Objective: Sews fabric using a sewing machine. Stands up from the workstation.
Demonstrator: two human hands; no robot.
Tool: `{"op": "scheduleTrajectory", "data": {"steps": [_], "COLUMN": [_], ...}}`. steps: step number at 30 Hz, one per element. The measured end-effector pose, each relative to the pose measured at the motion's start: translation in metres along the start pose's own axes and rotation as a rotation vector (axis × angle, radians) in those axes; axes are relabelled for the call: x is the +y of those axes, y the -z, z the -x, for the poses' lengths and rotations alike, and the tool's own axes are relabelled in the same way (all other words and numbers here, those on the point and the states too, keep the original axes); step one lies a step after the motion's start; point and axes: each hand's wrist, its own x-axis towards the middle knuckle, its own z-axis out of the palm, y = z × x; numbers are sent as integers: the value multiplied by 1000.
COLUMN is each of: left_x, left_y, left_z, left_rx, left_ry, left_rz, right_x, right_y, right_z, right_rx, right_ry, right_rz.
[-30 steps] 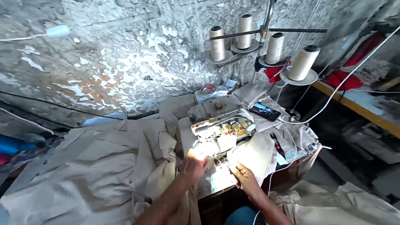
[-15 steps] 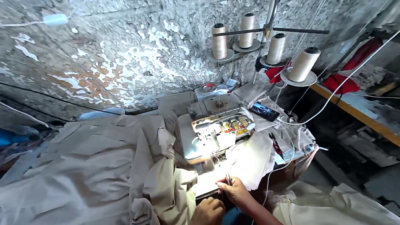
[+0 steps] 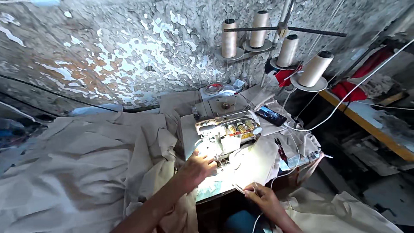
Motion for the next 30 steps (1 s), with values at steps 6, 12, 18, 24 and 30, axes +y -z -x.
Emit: {"op": "scheduleTrajectory", "data": {"steps": [6, 12, 18, 24, 30], "left_x": [-2, -1, -3, 4, 31], "left_y": [-8, -5, -15, -24, -38], "left_z": [7, -1, -4, 0, 22], "left_rx": [90, 86, 125, 225, 309], "left_ry": [-12, -47, -56, 119, 200], "left_rz": [-65, -75, -11, 46, 107], "right_x": [-15, 7, 43, 34, 23], "right_y": [80, 119, 106, 106, 106], "right_z": [-62, -141, -117, -98, -104], "right_rx": [220, 300, 485, 333, 257], "right_ry": [-149, -290, -72, -387, -485], "right_rz": [361, 804, 934, 969, 1014]}}
